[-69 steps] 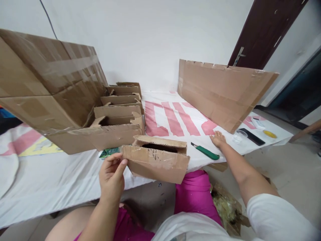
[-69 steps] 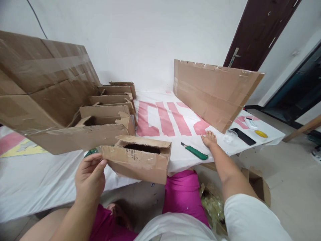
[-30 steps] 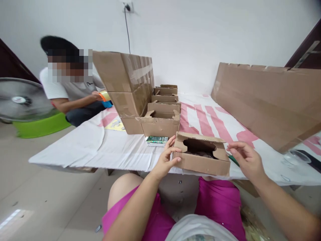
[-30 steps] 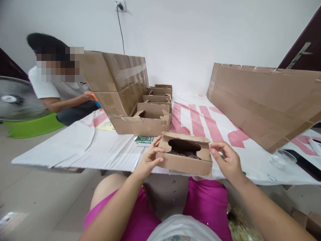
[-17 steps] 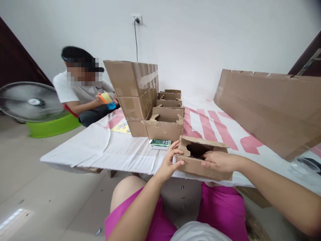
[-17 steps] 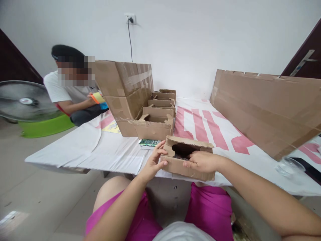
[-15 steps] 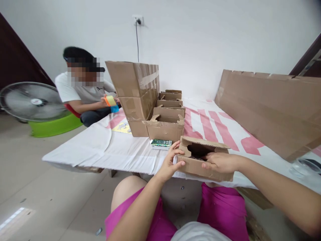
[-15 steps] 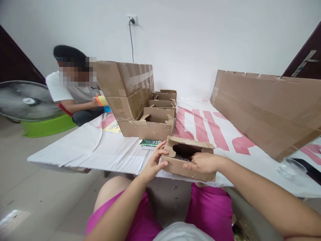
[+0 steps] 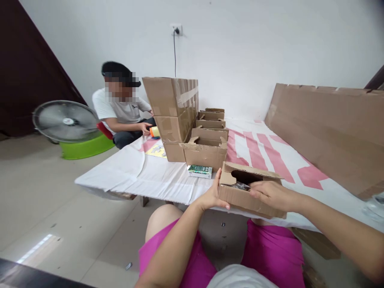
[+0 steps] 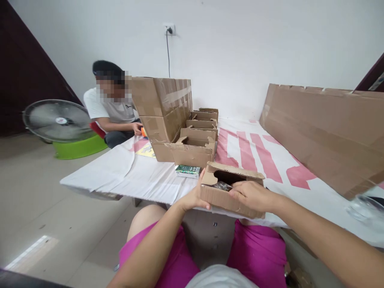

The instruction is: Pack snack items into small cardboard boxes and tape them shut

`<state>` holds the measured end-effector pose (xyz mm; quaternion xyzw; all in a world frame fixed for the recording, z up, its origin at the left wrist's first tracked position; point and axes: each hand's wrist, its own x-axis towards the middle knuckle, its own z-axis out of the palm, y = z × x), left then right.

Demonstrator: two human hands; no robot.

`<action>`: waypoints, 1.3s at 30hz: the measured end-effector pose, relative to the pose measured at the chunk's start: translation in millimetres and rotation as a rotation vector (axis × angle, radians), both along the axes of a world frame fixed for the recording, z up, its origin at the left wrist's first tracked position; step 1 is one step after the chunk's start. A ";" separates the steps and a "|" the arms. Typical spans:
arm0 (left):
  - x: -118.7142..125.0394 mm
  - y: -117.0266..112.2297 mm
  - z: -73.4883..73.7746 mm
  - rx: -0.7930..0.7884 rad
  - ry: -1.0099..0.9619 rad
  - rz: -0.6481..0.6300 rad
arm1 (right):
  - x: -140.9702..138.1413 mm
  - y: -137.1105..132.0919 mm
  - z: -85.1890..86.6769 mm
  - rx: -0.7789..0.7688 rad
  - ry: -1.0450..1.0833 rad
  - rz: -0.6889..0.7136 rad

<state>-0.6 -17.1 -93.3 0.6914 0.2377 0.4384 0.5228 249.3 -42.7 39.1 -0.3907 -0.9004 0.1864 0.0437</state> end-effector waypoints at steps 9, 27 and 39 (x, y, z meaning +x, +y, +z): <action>-3.9 -1.8 8.5 0.024 0.065 0.111 | 34.2 -3.3 4.5 0.259 0.518 -0.290; -11.7 -19.8 20.0 -0.039 0.049 0.197 | 126.3 32.4 -84.1 0.500 0.475 -0.865; -20.2 -13.2 11.9 -0.028 0.129 0.060 | 102.6 0.7 -136.9 0.705 0.388 -0.455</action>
